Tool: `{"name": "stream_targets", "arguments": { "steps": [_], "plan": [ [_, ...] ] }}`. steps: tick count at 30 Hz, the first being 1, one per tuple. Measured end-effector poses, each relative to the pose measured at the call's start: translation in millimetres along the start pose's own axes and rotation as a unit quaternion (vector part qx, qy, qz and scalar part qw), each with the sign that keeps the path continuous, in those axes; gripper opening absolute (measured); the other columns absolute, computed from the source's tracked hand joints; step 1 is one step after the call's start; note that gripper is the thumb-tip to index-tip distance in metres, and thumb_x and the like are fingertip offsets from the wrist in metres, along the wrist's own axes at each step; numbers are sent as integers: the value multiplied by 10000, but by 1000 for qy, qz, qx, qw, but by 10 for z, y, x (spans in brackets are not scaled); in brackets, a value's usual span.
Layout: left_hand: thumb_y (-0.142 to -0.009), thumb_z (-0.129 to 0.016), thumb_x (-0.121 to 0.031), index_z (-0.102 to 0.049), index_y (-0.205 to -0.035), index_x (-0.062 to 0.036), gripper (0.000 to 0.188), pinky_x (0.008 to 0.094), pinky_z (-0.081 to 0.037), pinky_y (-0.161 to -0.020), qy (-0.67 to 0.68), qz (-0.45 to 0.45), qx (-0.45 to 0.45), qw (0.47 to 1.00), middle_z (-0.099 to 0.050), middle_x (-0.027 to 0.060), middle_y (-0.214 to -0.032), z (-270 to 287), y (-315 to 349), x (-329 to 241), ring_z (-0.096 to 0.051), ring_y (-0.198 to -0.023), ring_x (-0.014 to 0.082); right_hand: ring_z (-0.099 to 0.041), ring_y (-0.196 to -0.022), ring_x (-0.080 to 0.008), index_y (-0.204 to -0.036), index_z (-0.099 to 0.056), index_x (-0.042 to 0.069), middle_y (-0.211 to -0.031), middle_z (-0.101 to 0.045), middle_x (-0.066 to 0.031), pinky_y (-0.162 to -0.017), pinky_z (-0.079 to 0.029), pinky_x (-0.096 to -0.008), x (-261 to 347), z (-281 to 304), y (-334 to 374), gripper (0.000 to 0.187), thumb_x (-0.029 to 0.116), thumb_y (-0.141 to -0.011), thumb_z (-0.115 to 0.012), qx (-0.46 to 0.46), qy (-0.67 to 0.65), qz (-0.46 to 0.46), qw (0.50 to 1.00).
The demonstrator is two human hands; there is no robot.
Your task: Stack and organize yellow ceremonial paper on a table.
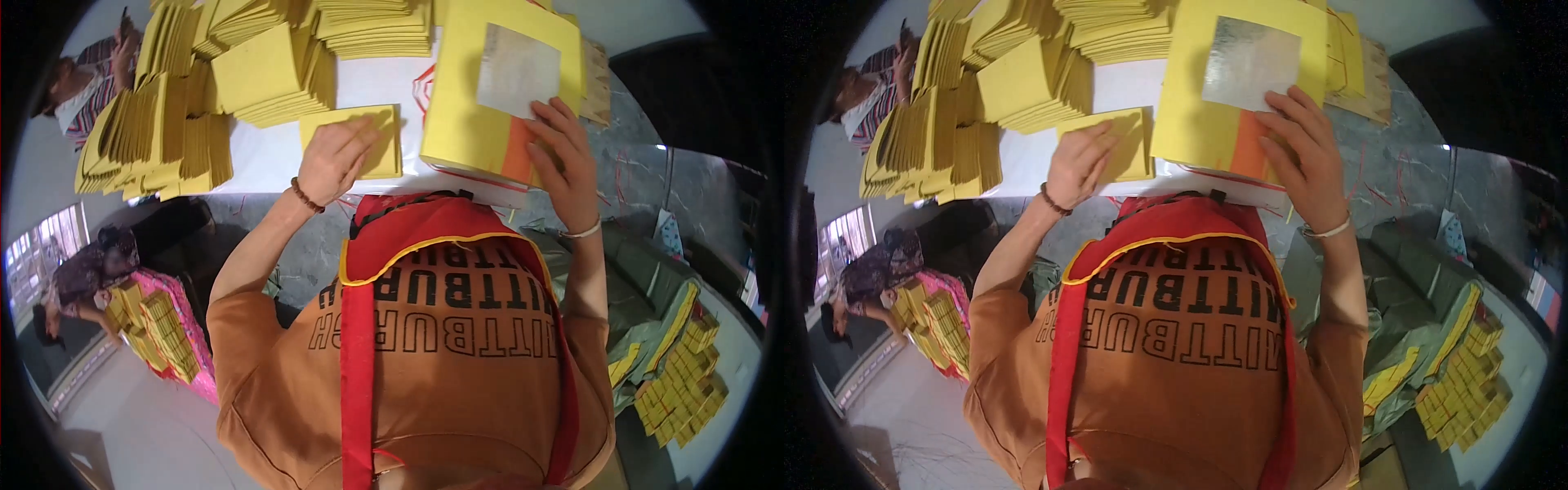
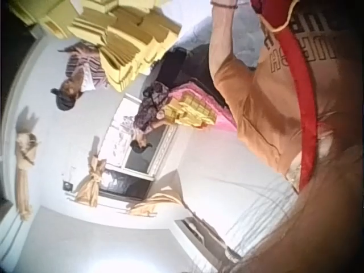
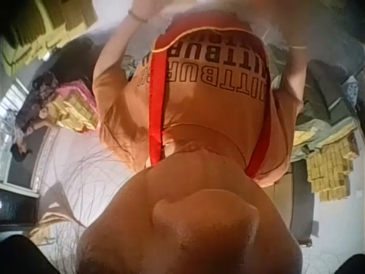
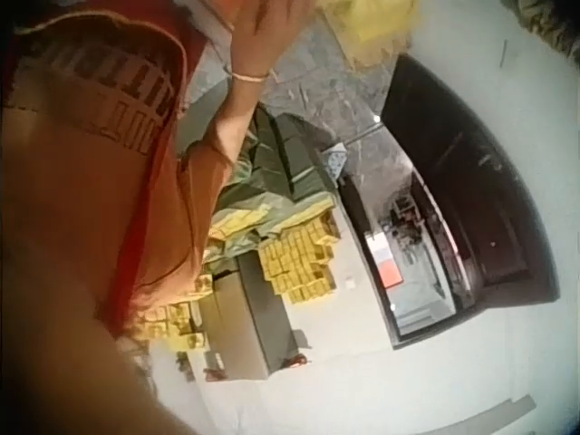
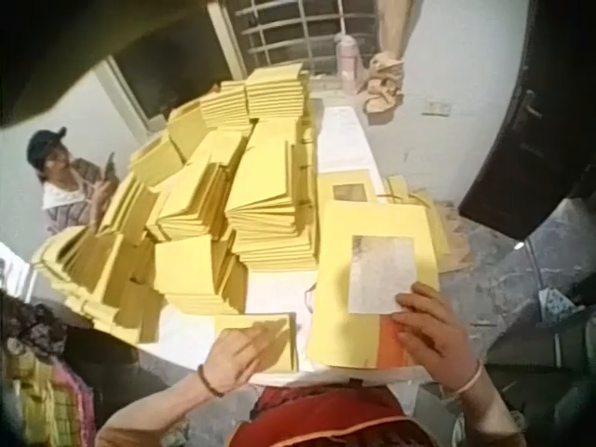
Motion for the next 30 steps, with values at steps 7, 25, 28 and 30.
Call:
{"name": "stream_targets", "arguments": {
  "steps": [7, 25, 28, 30],
  "plan": [
    [-782, -632, -254, -574, -1134, -62, 405, 337, -414, -787, 14, -179, -43, 983, -554, 97, -1124, 337, -867, -668, -522, -954, 254, -433, -1205, -304, -985, -658, 76, -1189, -563, -79, -973, -363, -376, -17, -34, 16, 207, 54, -782, -628, -17, -21, -14, 1000],
    [-783, -640, -70, -619, -785, 2, 75, 336, -442, -536, 122, -193, -29, 973, -554, 95, -648, 475, -1194, -687, -541, -600, 249, -335, -1267, -275, -906, -666, 10, -1186, -574, -103, -1060, -238, -373, -152, 60, 22, 583, 369, -977, -213, 23, -216, -61, 974],
    [-779, -646, -78, -618, -782, 1, 84, 336, -441, -526, 124, -206, -21, 970, -554, 94, -644, 505, -1207, -672, -538, -583, 249, -351, -1258, -282, -908, -663, 18, -1177, -578, -105, -1056, -247, -377, -188, 50, 24, 627, 404, -974, -173, 20, -227, -64, 972],
    [-789, -632, -74, -618, -789, -1, 74, 337, -442, -526, 131, -204, -1, 970, -557, 95, -648, 500, -1209, -653, -544, -590, 246, -371, -1247, -288, -906, -662, 27, -1170, -582, -105, -1050, -256, -379, -194, 60, 19, 624, 413, -973, -175, 21, -216, -46, 975]
  ]
}}
Point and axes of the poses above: each hand's wrist, its own y-axis away from the middle knuckle, its own z-axis out of the back of the hand, x = y × z, the point moved 2 cm from there along -y, towards the middle knuckle
